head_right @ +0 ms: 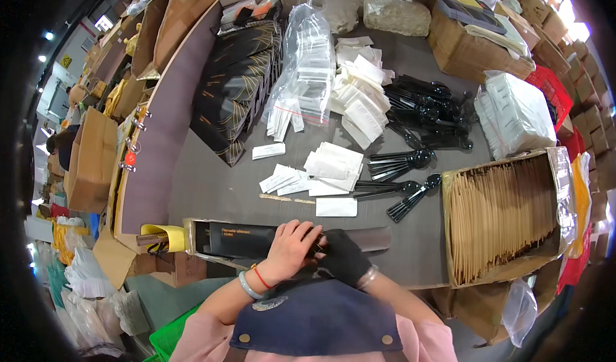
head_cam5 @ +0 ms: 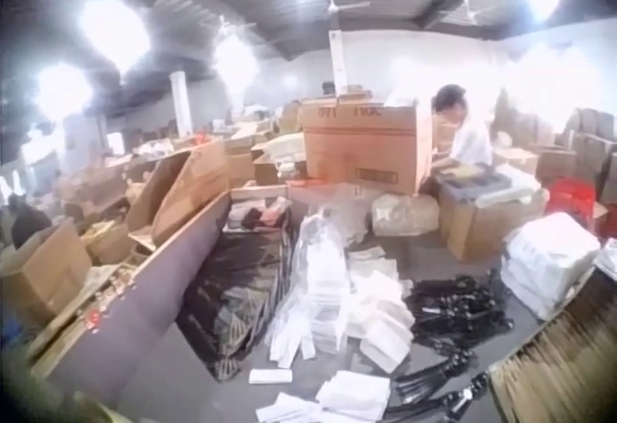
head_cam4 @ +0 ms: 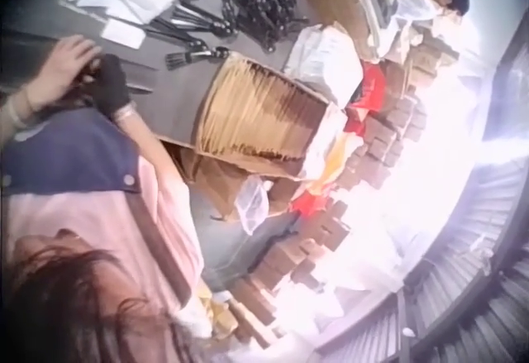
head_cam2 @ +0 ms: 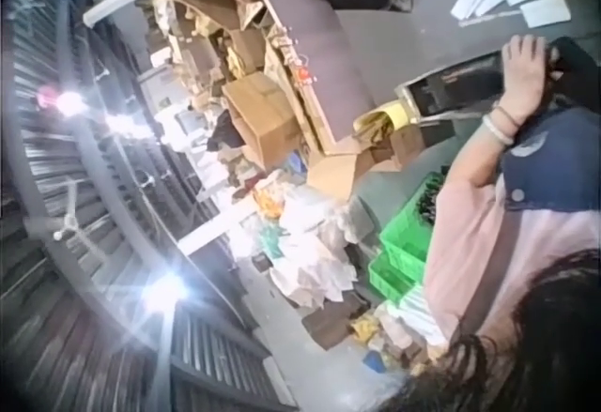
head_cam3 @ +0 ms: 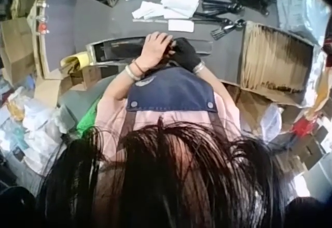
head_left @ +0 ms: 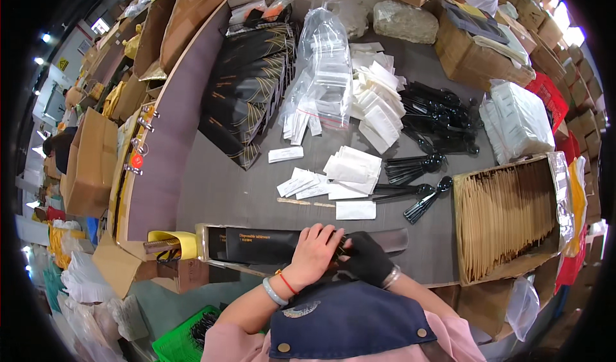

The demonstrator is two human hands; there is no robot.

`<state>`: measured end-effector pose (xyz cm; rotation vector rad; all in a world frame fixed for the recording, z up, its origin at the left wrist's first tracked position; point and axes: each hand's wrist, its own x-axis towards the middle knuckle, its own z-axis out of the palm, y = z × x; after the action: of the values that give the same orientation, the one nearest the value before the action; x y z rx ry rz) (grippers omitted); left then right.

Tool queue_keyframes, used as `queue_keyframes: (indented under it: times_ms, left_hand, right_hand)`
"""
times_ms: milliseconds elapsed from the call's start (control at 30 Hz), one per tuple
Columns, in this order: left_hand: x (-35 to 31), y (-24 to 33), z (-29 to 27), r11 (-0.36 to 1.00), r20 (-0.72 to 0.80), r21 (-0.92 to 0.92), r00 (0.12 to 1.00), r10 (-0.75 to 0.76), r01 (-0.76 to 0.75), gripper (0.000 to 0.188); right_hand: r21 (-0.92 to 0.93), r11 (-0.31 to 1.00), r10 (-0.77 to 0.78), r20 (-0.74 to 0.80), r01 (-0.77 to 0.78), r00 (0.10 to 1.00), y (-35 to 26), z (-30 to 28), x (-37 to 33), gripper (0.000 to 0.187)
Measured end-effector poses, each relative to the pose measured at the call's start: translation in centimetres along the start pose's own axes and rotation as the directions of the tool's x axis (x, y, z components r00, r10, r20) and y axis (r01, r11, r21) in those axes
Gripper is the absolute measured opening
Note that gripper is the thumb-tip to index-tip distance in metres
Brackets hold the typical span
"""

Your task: Packaging white rectangular items into black protective sleeves using a specialized insertion tool.

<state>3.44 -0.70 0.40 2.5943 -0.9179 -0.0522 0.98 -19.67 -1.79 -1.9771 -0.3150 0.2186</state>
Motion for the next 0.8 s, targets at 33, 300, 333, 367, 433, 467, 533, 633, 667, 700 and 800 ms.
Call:
queue_keyframes:
  times_ms: [33, 300, 333, 367, 433, 467, 533, 633, 667, 700, 800]
  left_hand:
    - [0.1, -0.4, -0.3, 1.000, -0.003, 0.005, 1.000, 0.001, -0.001, 0.080]
    - [2.4, -1.1, -5.2, 0.979, 0.325, 0.070, 0.932, 0.161, -0.194, 0.026]
    - [2.7, -2.1, -6.8, 0.978, 0.353, 0.091, 0.925, 0.143, -0.186, 0.025]
    - [2.9, -3.7, -8.0, 0.986, 0.322, 0.066, 0.939, 0.123, -0.152, 0.022]
    - [2.5, -7.2, -9.1, 0.982, 0.199, 0.157, 0.978, 0.068, -0.101, 0.012]
    - [1.8, -9.0, -8.8, 0.959, 0.098, 0.277, 0.994, 0.039, -0.065, 0.010]
    - [0.3, -10.0, -6.9, 0.865, -0.004, 0.502, 1.000, 0.028, -0.022, 0.019]
    - [-2.7, -5.3, -2.2, 0.943, -0.144, -0.052, 0.932, -0.332, 0.328, 0.053]
    - [-2.8, -3.3, -1.8, 0.919, -0.127, -0.011, 0.912, -0.391, 0.393, 0.068]
    - [-3.1, -2.5, -0.4, 0.899, -0.156, -0.044, 0.885, -0.438, 0.437, 0.072]
    - [-3.7, -2.6, 0.9, 0.854, -0.161, -0.142, 0.839, -0.519, 0.501, 0.078]
  right_hand:
    - [-0.081, 0.996, 0.023, -0.040, -0.026, 0.999, 0.0, -0.7, -0.4, 0.036]
    - [-0.651, 0.759, -0.037, 0.012, 0.036, 0.999, -0.4, -6.2, -1.4, 0.059]
    - [-0.640, 0.768, -0.002, -0.052, -0.032, 0.999, -0.9, -7.1, -1.9, 0.060]
    - [-0.638, 0.769, -0.003, -0.054, -0.032, 0.999, -1.3, -8.0, -2.4, 0.060]
    - [-0.626, 0.752, 0.068, -0.237, -0.206, 0.969, -1.9, -9.1, -3.1, 0.062]
    - [-0.622, 0.758, 0.063, -0.228, -0.196, 0.971, -2.5, -9.1, -3.0, 0.062]
    - [-0.695, 0.690, 0.165, -0.121, -0.202, 0.979, -3.4, -8.6, -2.3, 0.064]
    - [-0.721, 0.678, 0.115, -0.090, -0.144, 0.989, -3.1, -7.2, -2.5, 0.063]
    - [-0.720, 0.680, 0.118, -0.081, -0.140, 0.990, -3.0, -7.0, -2.4, 0.063]
    - [-0.723, 0.677, 0.127, -0.069, -0.137, 0.990, -3.4, -7.2, -2.5, 0.062]
    - [-0.735, 0.670, 0.133, -0.014, -0.100, 0.991, -4.0, -7.2, -2.1, 0.062]
